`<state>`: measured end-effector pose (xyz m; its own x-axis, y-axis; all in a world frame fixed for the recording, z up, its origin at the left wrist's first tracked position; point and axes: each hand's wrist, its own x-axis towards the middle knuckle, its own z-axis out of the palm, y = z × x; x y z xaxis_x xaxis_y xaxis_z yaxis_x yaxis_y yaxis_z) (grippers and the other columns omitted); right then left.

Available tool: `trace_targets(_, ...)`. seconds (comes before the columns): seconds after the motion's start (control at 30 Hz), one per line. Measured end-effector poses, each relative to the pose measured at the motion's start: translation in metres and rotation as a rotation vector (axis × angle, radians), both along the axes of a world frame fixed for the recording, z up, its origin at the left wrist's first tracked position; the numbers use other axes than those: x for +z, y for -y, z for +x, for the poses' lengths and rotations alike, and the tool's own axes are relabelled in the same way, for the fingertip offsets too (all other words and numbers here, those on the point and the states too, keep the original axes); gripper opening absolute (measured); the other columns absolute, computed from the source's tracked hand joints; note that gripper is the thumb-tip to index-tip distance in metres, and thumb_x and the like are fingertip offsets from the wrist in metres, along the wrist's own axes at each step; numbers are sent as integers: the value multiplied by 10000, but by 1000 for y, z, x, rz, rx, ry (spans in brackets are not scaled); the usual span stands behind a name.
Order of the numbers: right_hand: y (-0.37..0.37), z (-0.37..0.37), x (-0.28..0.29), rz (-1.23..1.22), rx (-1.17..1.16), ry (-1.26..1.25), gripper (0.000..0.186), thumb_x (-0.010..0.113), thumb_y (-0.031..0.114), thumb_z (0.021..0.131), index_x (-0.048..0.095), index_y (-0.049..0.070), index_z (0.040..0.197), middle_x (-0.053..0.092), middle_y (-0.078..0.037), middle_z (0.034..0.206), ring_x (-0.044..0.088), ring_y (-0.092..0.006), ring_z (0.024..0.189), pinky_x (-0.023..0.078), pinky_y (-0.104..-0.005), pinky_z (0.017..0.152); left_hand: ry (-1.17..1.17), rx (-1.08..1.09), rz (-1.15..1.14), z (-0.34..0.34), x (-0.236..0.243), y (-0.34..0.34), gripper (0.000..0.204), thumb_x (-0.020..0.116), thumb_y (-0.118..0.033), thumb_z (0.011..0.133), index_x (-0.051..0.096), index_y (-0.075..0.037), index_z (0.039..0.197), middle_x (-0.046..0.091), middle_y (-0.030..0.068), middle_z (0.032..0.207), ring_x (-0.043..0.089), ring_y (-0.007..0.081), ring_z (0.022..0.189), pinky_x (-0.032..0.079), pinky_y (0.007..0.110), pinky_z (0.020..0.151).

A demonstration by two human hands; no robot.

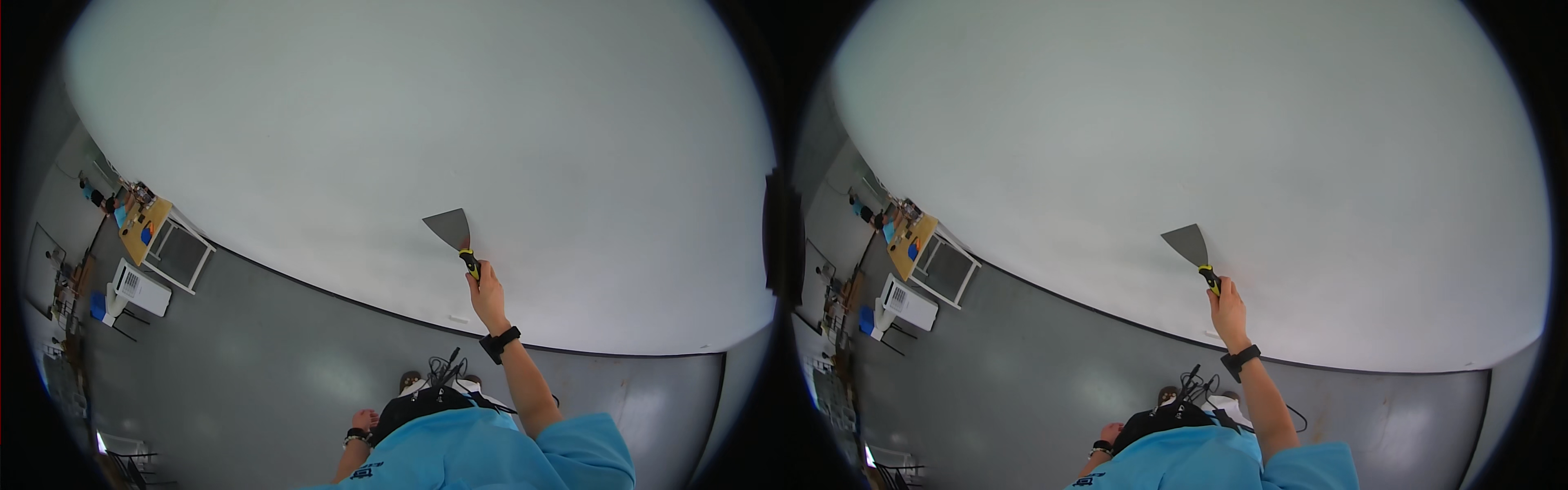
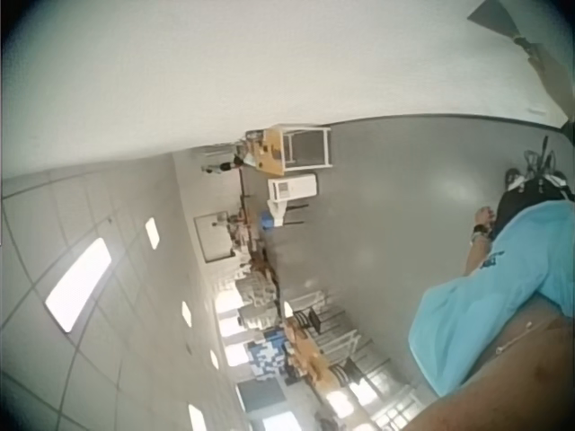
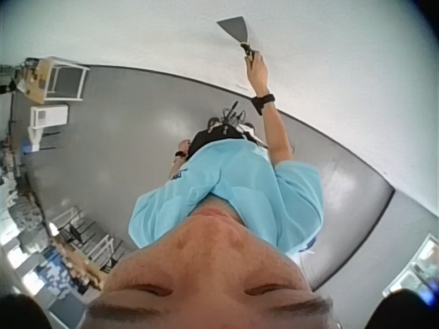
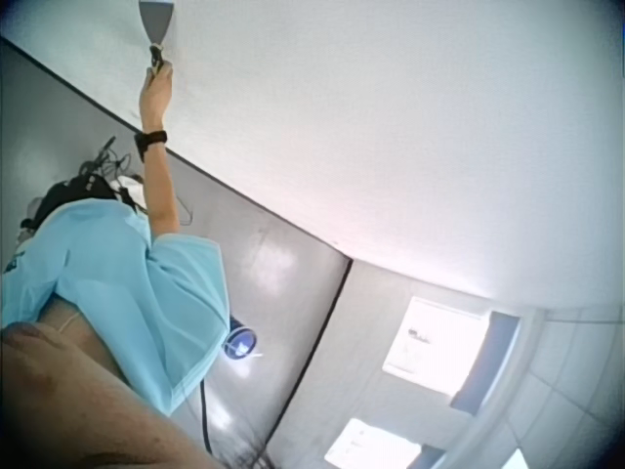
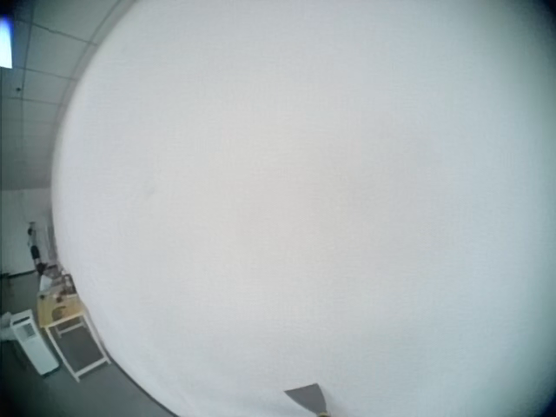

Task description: Using a putty knife to scrape or apply material to a wall to repair cracks or imperfections.

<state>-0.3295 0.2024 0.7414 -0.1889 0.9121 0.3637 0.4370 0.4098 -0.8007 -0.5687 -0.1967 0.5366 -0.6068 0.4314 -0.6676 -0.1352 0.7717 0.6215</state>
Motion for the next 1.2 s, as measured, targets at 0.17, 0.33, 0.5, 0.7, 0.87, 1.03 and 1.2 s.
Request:
trace_targets(0.17, -5, -5, 13, 31, -6, 21, 252, 573, 162, 902, 456, 45, 1091, 588, -170, 945, 595, -391, 814, 486, -461, 641, 28, 38, -18, -9, -18, 15, 278, 438, -176, 938, 600, 29, 1035, 659, 157, 905, 658, 251, 780, 555, 350, 665)
trace_targets(0.33, -12, -4, -6, 38, 51, 209, 262, 589, 163, 893, 467, 40, 1089, 591, -152, 916, 597, -361, 830, 484, -440, 670, 114, 152, 38, -9, -4, -2, 271, 439, -176, 932, 598, 20, 1030, 658, 154, 904, 656, 245, 775, 549, 370, 652)
trace_targets(0.5, -11, 3, -26, 79, 25, 334, 259, 617, 175, 862, 489, 73, 1063, 573, -117, 874, 603, -317, 832, 500, -427, 627, 85, 147, 39, -5, 2, 5, 269, 432, -166, 929, 595, 20, 1035, 657, 156, 897, 658, 253, 767, 548, 371, 651)
trace_targets(0.7, -11, -7, -15, 77, 22, 297, 263, 624, 165, 859, 501, 76, 1073, 601, -114, 877, 601, -325, 825, 483, -429, 663, 34, 105, 10, 0, 3, 11, 272, 423, -153, 933, 600, 28, 1034, 659, 162, 904, 659, 268, 767, 552, 378, 669)
trace_targets(0.87, -5, -3, -18, 41, 6, 259, 259, 633, 157, 851, 511, 75, 1064, 607, -113, 878, 603, -326, 828, 485, -425, 671, 98, 259, 34, -6, 0, 8, 264, 426, -141, 934, 600, 36, 1024, 660, 171, 903, 662, 271, 776, 556, 375, 673)
trace_targets(1.03, -4, -8, -17, 79, -9, 253, 234, 630, 161, 846, 520, 82, 1037, 593, -103, 881, 604, -313, 841, 494, -423, 648, 56, 140, 2, 3, -4, 8, 262, 424, -144, 940, 598, 36, 1016, 662, 174, 899, 663, 270, 776, 557, 378, 667)
trace_targets(1.2, -2, -12, -20, 54, -24, 155, 241, 627, 151, 847, 534, 76, 1056, 597, -114, 879, 602, -328, 836, 490, -427, 659, 88, 242, 22, -13, -18, 11, 269, 424, -151, 943, 597, 39, 1021, 663, 178, 904, 667, 278, 786, 561, 388, 678)
